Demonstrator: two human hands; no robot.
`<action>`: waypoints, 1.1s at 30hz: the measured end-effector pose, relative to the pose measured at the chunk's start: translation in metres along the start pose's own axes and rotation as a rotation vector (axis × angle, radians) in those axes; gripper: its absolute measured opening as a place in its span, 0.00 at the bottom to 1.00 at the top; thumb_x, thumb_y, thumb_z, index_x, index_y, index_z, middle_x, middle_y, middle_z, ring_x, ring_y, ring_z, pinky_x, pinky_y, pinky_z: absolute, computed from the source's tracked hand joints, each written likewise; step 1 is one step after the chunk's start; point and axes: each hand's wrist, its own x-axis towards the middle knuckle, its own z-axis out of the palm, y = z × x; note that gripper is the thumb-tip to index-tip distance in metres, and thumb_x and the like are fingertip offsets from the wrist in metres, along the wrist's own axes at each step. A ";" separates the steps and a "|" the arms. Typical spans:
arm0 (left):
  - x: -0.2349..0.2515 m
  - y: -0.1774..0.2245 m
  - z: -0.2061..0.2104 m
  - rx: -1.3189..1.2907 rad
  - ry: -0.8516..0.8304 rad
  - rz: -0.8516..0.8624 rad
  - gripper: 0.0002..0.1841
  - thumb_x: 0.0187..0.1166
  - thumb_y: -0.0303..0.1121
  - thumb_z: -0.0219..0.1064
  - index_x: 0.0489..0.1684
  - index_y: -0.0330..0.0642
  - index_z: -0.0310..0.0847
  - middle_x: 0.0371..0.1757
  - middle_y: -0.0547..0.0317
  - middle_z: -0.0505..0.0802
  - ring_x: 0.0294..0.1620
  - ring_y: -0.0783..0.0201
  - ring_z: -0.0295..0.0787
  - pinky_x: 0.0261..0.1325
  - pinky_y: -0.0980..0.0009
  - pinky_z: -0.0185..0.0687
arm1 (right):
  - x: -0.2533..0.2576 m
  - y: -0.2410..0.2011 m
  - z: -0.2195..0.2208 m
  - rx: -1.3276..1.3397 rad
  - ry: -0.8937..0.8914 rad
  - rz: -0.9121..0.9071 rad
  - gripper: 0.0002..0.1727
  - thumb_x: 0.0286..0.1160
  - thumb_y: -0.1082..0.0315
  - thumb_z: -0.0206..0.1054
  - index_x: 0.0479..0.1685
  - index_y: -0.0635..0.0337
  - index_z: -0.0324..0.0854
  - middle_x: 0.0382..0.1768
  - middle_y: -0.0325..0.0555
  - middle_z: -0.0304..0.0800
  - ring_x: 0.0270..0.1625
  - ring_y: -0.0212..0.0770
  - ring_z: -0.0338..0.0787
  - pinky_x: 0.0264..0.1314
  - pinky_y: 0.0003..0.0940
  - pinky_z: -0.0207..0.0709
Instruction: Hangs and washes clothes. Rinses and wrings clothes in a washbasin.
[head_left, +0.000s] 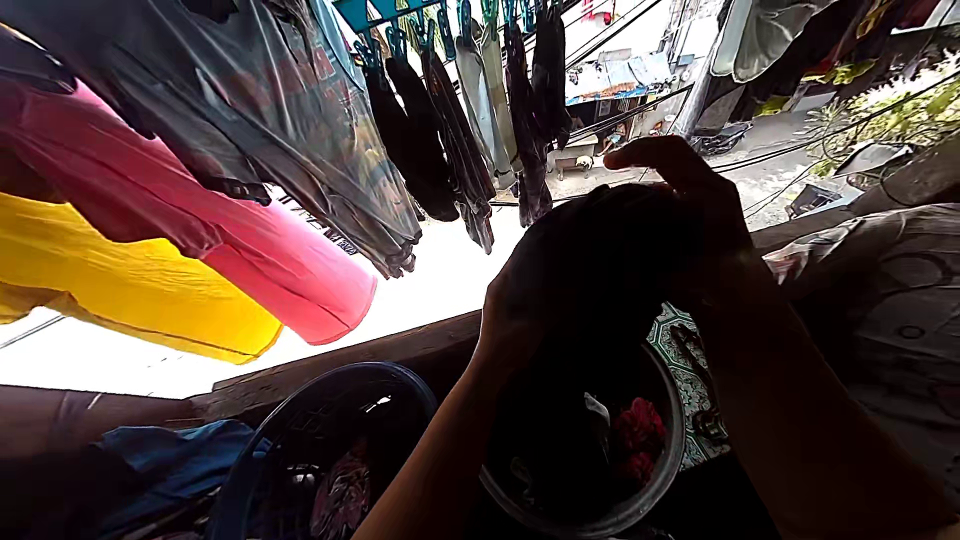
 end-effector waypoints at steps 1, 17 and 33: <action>0.008 0.006 0.000 -0.022 0.023 0.021 0.31 0.61 0.16 0.76 0.70 0.33 0.75 0.55 0.64 0.92 0.56 0.75 0.89 0.62 0.73 0.88 | 0.002 -0.003 -0.003 -0.030 -0.033 0.018 0.43 0.50 0.74 0.80 0.75 0.67 0.67 0.58 0.30 0.89 0.55 0.19 0.89 0.61 0.20 0.87; 0.007 0.027 0.023 0.305 -0.195 -0.004 0.37 0.53 0.23 0.78 0.70 0.38 0.69 0.45 0.54 0.89 0.42 0.68 0.89 0.47 0.69 0.88 | -0.091 0.009 0.038 0.166 0.298 0.441 0.33 0.54 0.72 0.84 0.66 0.52 0.81 0.53 0.32 0.93 0.56 0.28 0.92 0.60 0.28 0.89; -0.100 -0.104 0.038 0.562 0.098 -0.480 0.76 0.30 0.51 0.97 0.88 0.28 0.50 0.85 0.31 0.68 0.86 0.44 0.66 0.87 0.51 0.63 | -0.024 -0.024 0.063 0.232 0.357 0.171 0.37 0.48 0.87 0.76 0.70 0.68 0.76 0.59 0.38 0.90 0.57 0.26 0.90 0.61 0.24 0.88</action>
